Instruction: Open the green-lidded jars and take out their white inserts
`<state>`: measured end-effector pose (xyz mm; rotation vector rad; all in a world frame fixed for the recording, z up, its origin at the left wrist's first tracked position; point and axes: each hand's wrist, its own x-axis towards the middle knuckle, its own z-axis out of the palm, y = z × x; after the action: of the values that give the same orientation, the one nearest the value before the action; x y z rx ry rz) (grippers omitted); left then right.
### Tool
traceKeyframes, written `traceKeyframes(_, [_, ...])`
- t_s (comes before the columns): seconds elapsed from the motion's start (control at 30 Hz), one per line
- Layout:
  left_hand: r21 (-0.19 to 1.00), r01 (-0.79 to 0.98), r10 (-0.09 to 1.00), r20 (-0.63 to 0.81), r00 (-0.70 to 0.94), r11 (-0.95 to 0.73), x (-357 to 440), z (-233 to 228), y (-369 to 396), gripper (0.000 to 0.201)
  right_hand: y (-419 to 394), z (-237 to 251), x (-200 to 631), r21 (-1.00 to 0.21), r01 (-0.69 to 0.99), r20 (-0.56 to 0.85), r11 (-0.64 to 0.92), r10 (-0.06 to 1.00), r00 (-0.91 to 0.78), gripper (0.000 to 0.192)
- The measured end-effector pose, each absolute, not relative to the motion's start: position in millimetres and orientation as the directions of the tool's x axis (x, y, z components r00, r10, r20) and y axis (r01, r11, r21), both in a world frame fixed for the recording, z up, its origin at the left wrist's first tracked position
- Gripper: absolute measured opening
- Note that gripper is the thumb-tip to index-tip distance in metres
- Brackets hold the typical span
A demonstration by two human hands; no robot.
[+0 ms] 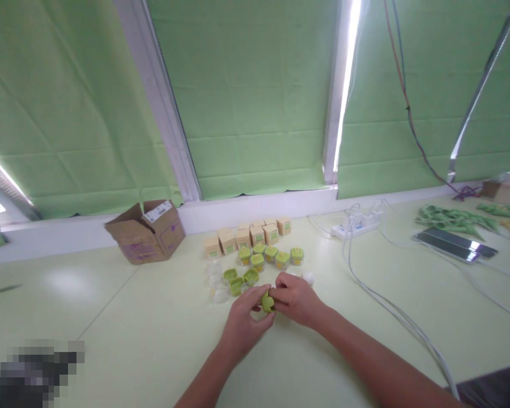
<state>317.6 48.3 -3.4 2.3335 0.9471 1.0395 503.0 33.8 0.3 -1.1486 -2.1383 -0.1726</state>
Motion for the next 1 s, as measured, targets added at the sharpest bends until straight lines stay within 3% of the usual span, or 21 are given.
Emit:
traceKeyframes(0.43, [0.593,0.397,0.707,0.501,0.499,-0.701,315.6,-7.4,49.3,0.051,36.0,-2.5,501.5,-0.117,0.766,0.615,0.632,0.652,-0.444,0.014])
traceKeyframes(0.67, [0.513,0.443,0.678,0.540,0.499,-0.735,314.9,-4.5,49.4,0.050,35.6,0.1,502.1,-0.168,0.746,0.603,0.644,0.666,-0.439,0.013])
traceKeyframes(1.0, [0.484,0.434,0.650,0.539,0.536,-0.760,314.5,-0.2,47.0,0.048,38.1,-1.4,503.7,-0.129,0.732,0.593,0.669,0.644,-0.484,0.012])
